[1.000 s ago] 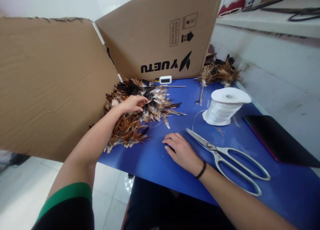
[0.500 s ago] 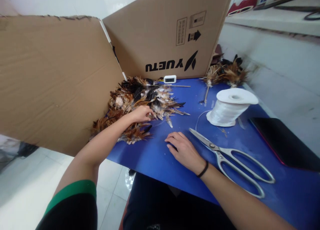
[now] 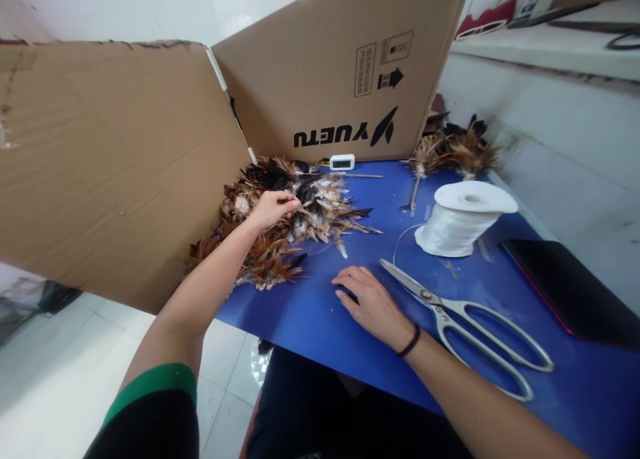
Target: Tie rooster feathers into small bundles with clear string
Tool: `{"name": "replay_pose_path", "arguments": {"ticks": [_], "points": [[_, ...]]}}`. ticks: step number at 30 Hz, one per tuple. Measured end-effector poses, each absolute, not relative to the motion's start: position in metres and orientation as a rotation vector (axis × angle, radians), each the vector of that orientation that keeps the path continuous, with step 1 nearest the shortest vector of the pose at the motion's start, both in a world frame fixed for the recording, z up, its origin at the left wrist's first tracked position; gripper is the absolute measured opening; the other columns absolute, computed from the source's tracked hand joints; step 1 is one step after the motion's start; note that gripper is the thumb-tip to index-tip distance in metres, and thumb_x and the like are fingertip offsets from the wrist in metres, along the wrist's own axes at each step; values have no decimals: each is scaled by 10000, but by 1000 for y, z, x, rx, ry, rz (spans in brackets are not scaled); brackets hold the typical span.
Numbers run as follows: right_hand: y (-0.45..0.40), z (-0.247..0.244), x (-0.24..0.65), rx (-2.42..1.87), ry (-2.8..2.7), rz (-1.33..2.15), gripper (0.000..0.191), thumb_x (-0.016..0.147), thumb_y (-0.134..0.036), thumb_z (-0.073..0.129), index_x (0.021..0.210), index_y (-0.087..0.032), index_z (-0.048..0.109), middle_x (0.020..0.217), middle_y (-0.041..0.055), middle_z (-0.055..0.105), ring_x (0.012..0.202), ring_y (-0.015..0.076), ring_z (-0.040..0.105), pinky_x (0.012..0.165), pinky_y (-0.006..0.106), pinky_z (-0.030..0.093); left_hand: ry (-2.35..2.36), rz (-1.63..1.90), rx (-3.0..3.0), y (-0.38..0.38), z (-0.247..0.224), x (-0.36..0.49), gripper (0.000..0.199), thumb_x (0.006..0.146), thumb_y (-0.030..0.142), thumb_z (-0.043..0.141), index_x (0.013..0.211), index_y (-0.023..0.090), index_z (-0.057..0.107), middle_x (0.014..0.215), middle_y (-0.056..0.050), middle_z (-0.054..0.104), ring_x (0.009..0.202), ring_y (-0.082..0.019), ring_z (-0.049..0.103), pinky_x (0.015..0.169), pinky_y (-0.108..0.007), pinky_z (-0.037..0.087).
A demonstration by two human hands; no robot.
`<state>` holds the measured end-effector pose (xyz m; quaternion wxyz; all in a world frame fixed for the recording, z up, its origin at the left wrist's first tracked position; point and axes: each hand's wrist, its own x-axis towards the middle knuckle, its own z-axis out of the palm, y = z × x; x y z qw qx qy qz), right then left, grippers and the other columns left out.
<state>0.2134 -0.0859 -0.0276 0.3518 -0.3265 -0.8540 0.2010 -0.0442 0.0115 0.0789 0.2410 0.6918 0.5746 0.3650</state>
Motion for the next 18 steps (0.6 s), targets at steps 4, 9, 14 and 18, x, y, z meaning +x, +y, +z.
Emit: {"name": "replay_pose_path", "arguments": {"ticks": [4,9,14,18], "points": [[-80,-24,215,-918,-1968,771,215,854,-218,517,1044,-203,617,972,69,636,795,165,628,735,333,543,1394,1140,1545,-6,84,-28,285,666,377,720,770,116,673,632,-21,607,507,-67,488,498,-203,382],[-68,-10,211,-982,-1715,934,425,824,-335,582,1226,-208,527,1148,112,609,802,166,649,650,309,556,1283,1061,1427,-32,74,-2,278,659,390,733,718,128,661,593,-10,596,487,-58,490,446,-182,326],[-61,5,199,-1003,-1726,946,347,832,-387,575,1128,-209,612,945,65,697,742,165,658,666,308,549,1207,980,1435,-47,56,14,284,693,404,706,649,130,643,562,-5,581,465,-54,481,432,-183,312],[-57,7,194,-1046,-1768,913,316,872,-421,494,712,-195,647,603,3,641,547,131,600,576,265,506,1191,1034,1408,-50,45,14,281,695,409,703,666,135,650,591,-10,593,477,-60,500,428,-183,319]]}}
